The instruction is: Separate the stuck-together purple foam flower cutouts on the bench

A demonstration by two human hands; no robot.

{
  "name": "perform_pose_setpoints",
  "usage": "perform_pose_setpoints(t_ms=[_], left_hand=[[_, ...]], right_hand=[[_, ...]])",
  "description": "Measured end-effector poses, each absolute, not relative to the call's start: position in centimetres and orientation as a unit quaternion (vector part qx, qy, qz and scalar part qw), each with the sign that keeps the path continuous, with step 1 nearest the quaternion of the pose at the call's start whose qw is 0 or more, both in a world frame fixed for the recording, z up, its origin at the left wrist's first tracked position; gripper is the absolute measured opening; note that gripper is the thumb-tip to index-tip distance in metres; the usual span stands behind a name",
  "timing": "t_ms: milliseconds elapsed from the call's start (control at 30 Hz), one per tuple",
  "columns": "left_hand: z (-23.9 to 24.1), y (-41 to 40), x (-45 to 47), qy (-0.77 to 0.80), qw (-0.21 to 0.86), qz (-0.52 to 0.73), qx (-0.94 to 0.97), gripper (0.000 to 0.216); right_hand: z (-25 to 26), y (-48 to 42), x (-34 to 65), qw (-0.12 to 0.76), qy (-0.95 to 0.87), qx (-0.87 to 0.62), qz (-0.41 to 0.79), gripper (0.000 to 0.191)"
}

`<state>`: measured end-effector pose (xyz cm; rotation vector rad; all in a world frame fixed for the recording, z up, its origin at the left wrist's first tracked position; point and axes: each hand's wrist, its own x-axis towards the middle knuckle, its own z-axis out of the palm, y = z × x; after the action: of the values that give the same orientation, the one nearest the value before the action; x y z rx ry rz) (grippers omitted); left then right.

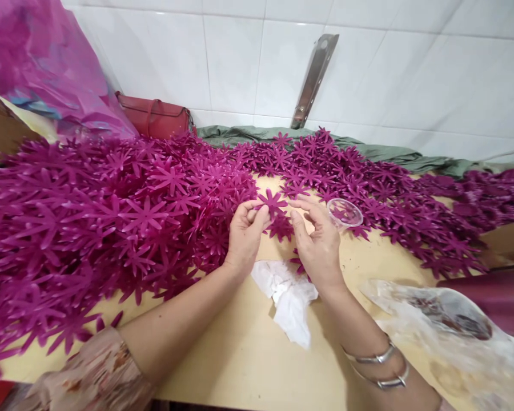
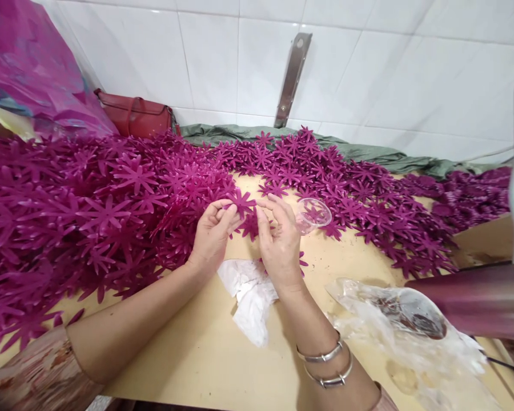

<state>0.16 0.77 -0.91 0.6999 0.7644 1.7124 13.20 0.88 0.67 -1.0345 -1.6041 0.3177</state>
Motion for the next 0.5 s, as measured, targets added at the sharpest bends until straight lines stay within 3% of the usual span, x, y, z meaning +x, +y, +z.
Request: perform_pose_setpoints(t_ms=[233,500], left_hand=[[-1.04,0.18,0.48,0.309,0.551,0.670,0.390,0.028],[-0.78,0.28,0.24,0.295,0.612,0.651,0.338,0.034]], right_hand=[[1.24,0.70,13.24,0.566,-0.688,-0.440,0.115,0.005],[0.62,1.20,13.37,0.585,-0.515,-0.413,0.471,0.022]])
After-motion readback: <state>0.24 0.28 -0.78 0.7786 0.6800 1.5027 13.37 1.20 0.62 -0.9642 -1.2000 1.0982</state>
